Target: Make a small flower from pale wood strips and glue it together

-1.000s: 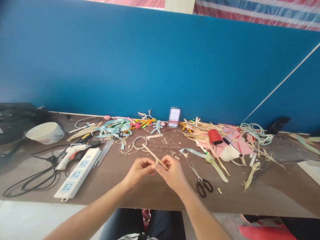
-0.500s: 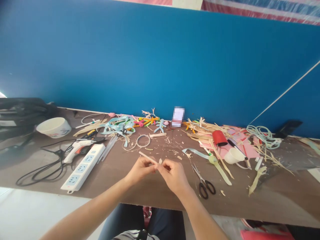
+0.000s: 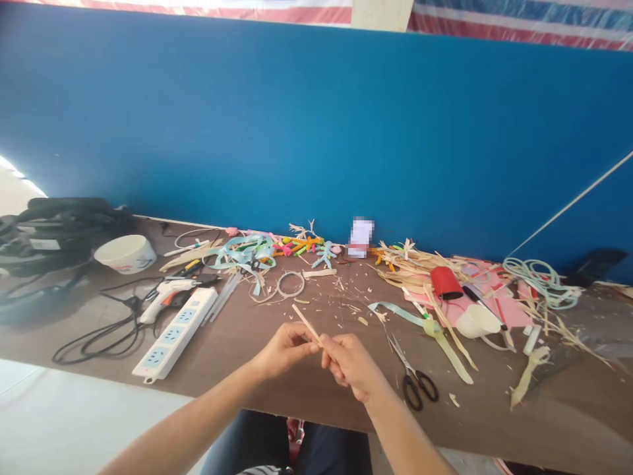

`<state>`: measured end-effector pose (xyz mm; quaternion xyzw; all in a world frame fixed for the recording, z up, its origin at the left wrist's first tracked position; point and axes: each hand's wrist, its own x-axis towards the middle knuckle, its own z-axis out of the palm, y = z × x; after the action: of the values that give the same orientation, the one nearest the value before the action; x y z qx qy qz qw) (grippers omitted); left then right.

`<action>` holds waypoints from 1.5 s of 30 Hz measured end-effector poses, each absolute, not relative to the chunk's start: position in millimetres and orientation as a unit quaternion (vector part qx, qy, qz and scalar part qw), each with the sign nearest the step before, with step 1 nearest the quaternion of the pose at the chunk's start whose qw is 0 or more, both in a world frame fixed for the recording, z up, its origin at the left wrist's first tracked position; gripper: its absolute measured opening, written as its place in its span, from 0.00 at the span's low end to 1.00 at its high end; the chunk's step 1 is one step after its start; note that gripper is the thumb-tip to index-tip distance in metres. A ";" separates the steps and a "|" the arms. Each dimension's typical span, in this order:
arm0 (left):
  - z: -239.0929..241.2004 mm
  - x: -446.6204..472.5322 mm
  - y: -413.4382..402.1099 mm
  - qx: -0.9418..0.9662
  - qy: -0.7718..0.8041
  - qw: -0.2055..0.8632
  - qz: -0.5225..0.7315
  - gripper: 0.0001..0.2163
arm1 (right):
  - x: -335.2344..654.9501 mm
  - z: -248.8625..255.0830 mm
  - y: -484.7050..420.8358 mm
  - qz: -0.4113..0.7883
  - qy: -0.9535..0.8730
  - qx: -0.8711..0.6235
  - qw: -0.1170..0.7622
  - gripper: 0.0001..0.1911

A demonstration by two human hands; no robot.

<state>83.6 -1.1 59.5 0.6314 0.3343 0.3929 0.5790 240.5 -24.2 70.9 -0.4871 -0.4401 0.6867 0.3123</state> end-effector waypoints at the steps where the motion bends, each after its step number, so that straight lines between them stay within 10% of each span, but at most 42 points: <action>1: 59.7 82.2 -1.0 0.634 0.331 0.578 0.393 0.12 | 243.6 73.8 -23.8 0.698 -0.430 -0.480 0.312 0.24; 8: 50.6 74.3 3.0 0.492 0.376 0.657 0.430 0.14 | 282.9 91.3 -4.5 0.621 -0.368 -0.504 0.474 0.23; 23: 46.6 94.1 8.5 0.508 0.364 0.637 0.452 0.11 | 240.7 76.7 -11.4 0.332 -0.694 -0.549 0.328 0.22; 35: 47.5 79.6 5.6 0.624 0.307 0.604 0.389 0.09 | 246.1 71.4 -20.3 0.740 -0.425 -0.445 0.273 0.23; 45: 30.0 98.3 0.2 0.401 0.379 0.705 0.445 0.10 | 271.4 57.6 -13.3 0.653 -0.342 -0.459 0.496 0.15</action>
<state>98.3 0.2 30.0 0.4006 0.3789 0.4454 0.7054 271.4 -13.3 57.6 -0.4593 -0.3422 0.6527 0.4960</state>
